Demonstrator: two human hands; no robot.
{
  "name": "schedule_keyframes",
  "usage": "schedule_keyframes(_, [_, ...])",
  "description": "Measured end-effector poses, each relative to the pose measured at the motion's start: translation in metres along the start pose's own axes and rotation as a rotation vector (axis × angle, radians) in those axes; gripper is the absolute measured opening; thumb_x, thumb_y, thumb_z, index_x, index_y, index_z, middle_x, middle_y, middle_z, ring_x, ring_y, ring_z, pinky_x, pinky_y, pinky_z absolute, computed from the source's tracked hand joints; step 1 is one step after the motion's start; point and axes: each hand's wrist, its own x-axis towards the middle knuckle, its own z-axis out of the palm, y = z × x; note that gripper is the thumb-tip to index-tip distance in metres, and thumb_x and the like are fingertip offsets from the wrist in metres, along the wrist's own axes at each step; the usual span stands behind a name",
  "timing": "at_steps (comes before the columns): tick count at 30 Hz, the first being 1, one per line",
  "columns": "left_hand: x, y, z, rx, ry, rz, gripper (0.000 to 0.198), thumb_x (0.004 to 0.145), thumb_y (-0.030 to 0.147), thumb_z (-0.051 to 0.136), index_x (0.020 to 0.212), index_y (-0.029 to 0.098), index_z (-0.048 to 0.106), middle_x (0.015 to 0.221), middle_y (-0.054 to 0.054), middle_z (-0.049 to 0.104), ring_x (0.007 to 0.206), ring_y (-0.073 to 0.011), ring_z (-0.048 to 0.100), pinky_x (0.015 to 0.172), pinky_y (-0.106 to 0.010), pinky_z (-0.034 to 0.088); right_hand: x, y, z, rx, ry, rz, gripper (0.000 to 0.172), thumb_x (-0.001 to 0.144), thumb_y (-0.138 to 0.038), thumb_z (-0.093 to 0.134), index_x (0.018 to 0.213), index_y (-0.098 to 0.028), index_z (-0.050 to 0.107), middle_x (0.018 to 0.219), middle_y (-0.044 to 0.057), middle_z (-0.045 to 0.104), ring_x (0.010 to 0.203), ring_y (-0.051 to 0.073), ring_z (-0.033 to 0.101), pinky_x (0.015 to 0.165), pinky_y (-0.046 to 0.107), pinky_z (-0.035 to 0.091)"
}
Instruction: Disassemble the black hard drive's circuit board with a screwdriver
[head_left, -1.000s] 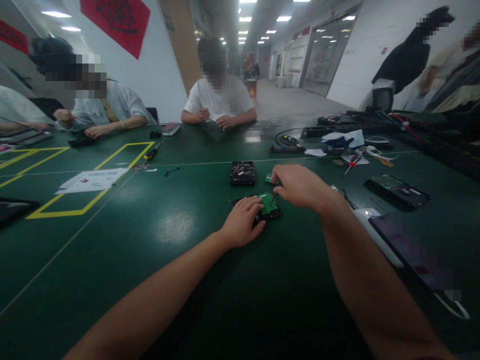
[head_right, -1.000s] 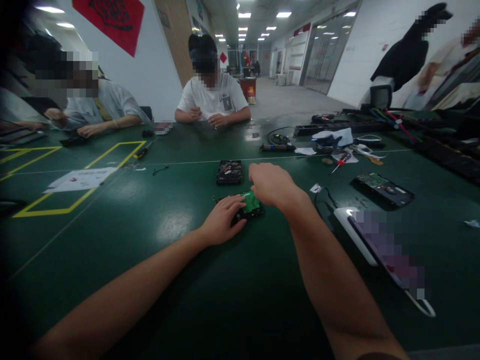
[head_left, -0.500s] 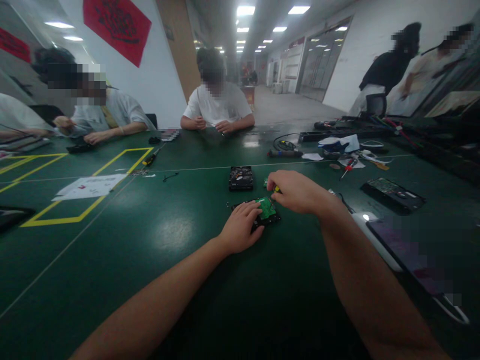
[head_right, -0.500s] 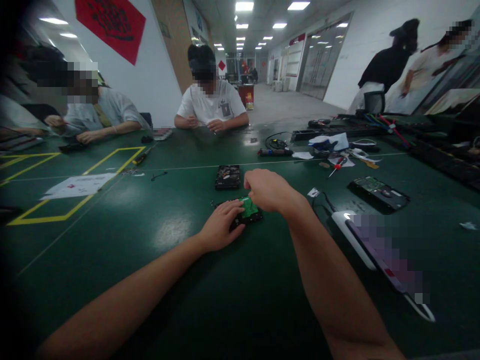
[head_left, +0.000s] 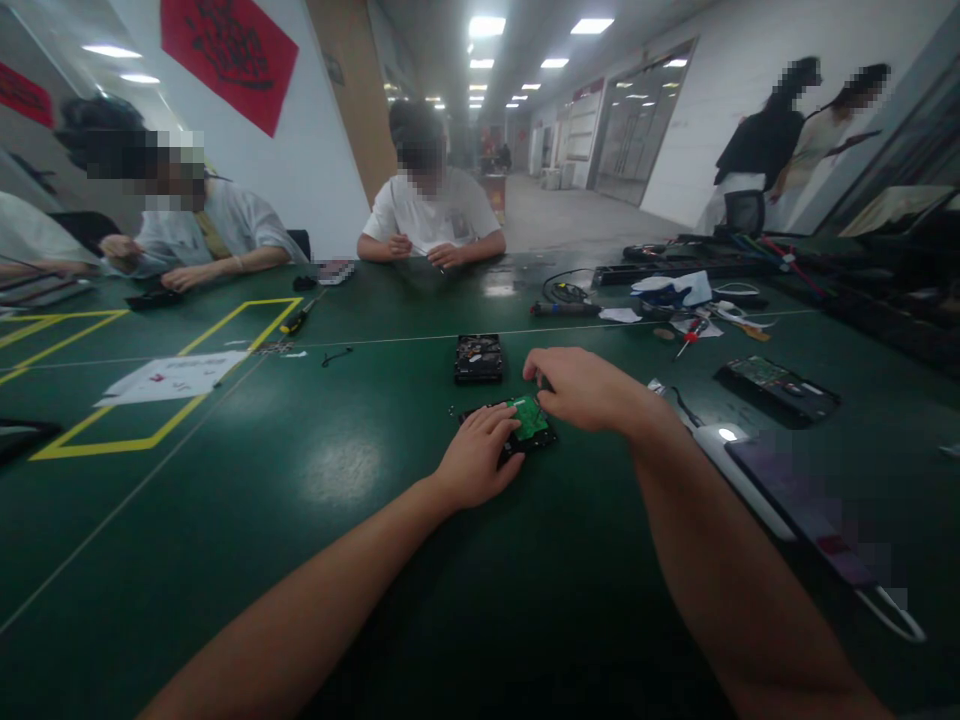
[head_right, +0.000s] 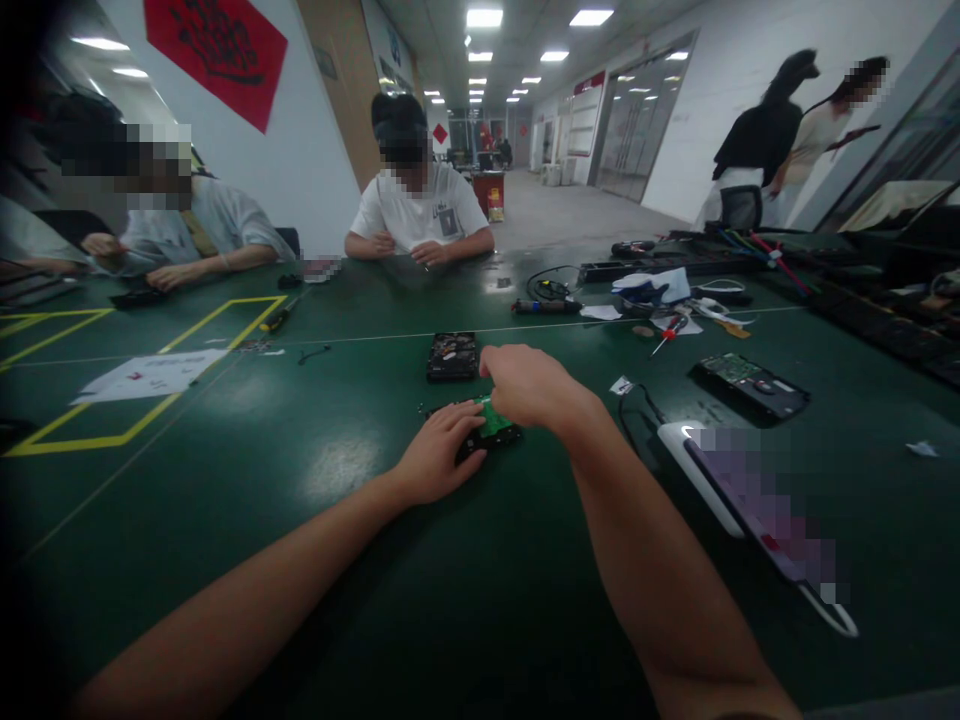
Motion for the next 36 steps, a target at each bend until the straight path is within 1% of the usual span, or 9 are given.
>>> schedule_keyframes(5, [0.0000, -0.0002, -0.0002, -0.001, -0.003, -0.004, 0.044, 0.092, 0.035, 0.066, 0.133, 0.021, 0.057, 0.150, -0.013, 0.057, 0.145, -0.0331, 0.048, 0.122, -0.059, 0.037, 0.0004, 0.0022, 0.0035, -0.067, 0.002, 0.182, 0.031, 0.098, -0.041, 0.054, 0.108, -0.015, 0.068, 0.105, 0.021, 0.074, 0.096, 0.037, 0.071, 0.078, 0.044, 0.052])
schedule_keyframes(9, [-0.0002, 0.0003, -0.0022, -0.003, -0.007, -0.003, 0.043, 0.093, 0.034, 0.065, 0.132, 0.020, 0.057, 0.149, -0.014, 0.058, 0.145, -0.0331, 0.048, 0.123, -0.058, 0.037, 0.0035, 0.0085, 0.0041, -0.034, 0.024, 0.117, 0.021, 0.092, -0.028, 0.063, 0.111, -0.018, 0.068, 0.109, 0.017, 0.075, 0.102, 0.034, 0.071, 0.083, 0.040, 0.051])
schedule_keyframes(12, [-0.0001, 0.0001, -0.0018, -0.005, -0.004, 0.002, 0.043, 0.092, 0.035, 0.066, 0.132, 0.020, 0.057, 0.149, -0.015, 0.058, 0.144, -0.0338, 0.049, 0.122, -0.059, 0.037, 0.0038, 0.0060, 0.0029, 0.013, 0.030, 0.011, 0.029, 0.087, -0.017, 0.064, 0.116, -0.019, 0.067, 0.118, 0.013, 0.075, 0.109, 0.029, 0.070, 0.090, 0.035, 0.050])
schedule_keyframes(18, [-0.0003, -0.0019, 0.0017, 0.003, 0.004, 0.007, 0.043, 0.093, 0.035, 0.066, 0.132, 0.020, 0.057, 0.149, -0.014, 0.058, 0.144, -0.0338, 0.048, 0.123, -0.058, 0.037, 0.0015, 0.0004, 0.0031, -0.074, 0.020, 0.180, 0.034, 0.100, -0.042, 0.053, 0.114, -0.015, 0.067, 0.106, 0.019, 0.076, 0.098, 0.036, 0.072, 0.082, 0.043, 0.052])
schedule_keyframes(20, [-0.0006, -0.0021, 0.0016, 0.004, 0.003, 0.007, 0.043, 0.093, 0.035, 0.065, 0.132, 0.020, 0.057, 0.149, -0.014, 0.058, 0.145, -0.0336, 0.048, 0.122, -0.058, 0.038, 0.0016, 0.0027, 0.0030, -0.082, 0.006, 0.196, 0.029, 0.099, -0.038, 0.053, 0.110, -0.016, 0.068, 0.104, 0.018, 0.076, 0.097, 0.035, 0.072, 0.080, 0.042, 0.051])
schedule_keyframes(22, [-0.0007, -0.0018, 0.0008, 0.003, 0.000, 0.006, 0.043, 0.093, 0.036, 0.065, 0.132, 0.021, 0.057, 0.149, -0.014, 0.058, 0.144, -0.0334, 0.049, 0.122, -0.058, 0.038, 0.0022, 0.0049, 0.0027, -0.049, 0.008, 0.104, 0.022, 0.095, -0.029, 0.059, 0.111, -0.017, 0.068, 0.109, 0.016, 0.076, 0.101, 0.032, 0.071, 0.084, 0.038, 0.051])
schedule_keyframes(25, [-0.0003, -0.0005, -0.0008, -0.001, -0.008, 0.008, 0.042, 0.093, 0.036, 0.065, 0.132, 0.020, 0.057, 0.149, -0.014, 0.058, 0.144, -0.0334, 0.049, 0.123, -0.058, 0.037, 0.0030, 0.0048, 0.0025, 0.016, 0.018, -0.041, 0.029, 0.088, -0.018, 0.062, 0.117, -0.018, 0.066, 0.116, 0.012, 0.075, 0.104, 0.026, 0.070, 0.088, 0.032, 0.050])
schedule_keyframes(32, [0.0005, -0.0005, 0.0003, 0.003, -0.001, 0.001, 0.043, 0.093, 0.035, 0.066, 0.131, 0.019, 0.058, 0.149, -0.014, 0.058, 0.144, -0.0338, 0.049, 0.122, -0.058, 0.037, 0.0031, 0.0034, 0.0029, -0.093, 0.029, 0.192, 0.030, 0.098, -0.041, 0.055, 0.109, -0.015, 0.068, 0.103, 0.018, 0.076, 0.095, 0.035, 0.072, 0.077, 0.041, 0.050])
schedule_keyframes(36, [-0.0003, -0.0024, 0.0010, -0.001, -0.003, -0.003, 0.044, 0.092, 0.035, 0.067, 0.132, 0.020, 0.057, 0.149, -0.014, 0.058, 0.144, -0.0336, 0.049, 0.122, -0.058, 0.038, 0.0036, 0.0073, 0.0021, -0.033, 0.030, 0.067, 0.019, 0.091, -0.027, 0.065, 0.106, -0.017, 0.069, 0.108, 0.013, 0.076, 0.101, 0.030, 0.071, 0.082, 0.036, 0.050])
